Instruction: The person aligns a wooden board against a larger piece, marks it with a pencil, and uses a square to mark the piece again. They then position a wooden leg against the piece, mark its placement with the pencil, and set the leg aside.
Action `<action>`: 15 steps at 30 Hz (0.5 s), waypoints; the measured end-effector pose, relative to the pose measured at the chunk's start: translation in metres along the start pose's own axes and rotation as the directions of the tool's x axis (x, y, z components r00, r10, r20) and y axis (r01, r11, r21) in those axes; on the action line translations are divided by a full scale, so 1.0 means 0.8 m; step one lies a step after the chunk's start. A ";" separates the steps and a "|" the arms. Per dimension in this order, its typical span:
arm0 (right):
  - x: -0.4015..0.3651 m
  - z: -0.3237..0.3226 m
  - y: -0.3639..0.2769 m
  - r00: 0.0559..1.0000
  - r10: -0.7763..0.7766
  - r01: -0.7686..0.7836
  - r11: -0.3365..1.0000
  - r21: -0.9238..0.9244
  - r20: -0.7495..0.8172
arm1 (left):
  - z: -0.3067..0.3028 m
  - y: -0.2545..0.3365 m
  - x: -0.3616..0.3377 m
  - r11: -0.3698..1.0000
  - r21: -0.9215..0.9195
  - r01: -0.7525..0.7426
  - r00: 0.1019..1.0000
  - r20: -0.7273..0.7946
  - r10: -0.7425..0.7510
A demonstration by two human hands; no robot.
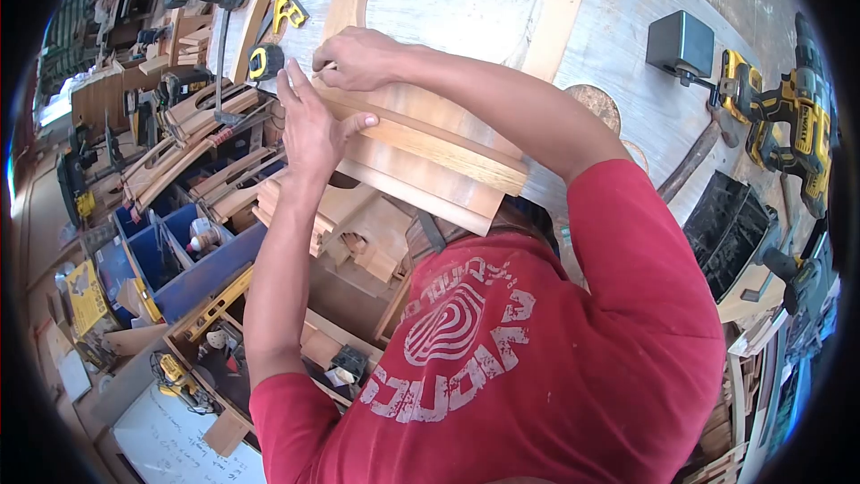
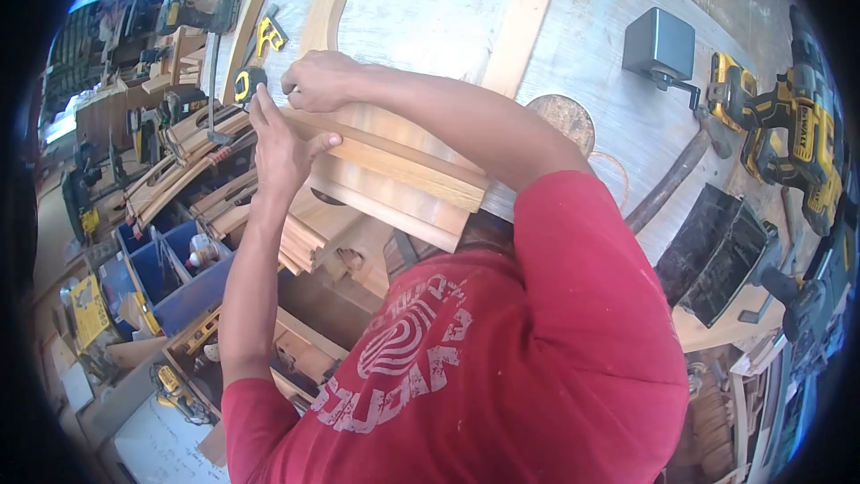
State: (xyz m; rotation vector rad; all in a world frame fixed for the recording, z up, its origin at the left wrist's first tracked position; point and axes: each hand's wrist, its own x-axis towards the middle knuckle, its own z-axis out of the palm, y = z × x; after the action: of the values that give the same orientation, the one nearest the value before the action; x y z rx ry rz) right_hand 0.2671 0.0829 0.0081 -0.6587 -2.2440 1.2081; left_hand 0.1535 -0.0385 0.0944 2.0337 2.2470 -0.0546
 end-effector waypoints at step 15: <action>-0.013 -0.009 -0.017 0.989 0.024 -0.017 0.999 -0.047 0.148 | 0.015 -0.030 -0.010 0.993 -0.004 -0.116 0.990 -0.076 0.115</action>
State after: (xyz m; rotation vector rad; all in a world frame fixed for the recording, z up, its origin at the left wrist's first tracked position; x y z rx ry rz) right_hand 0.2770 0.0745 0.0209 -0.6286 -2.3990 1.2565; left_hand 0.1313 -0.0499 0.0824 2.1933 2.1626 0.0424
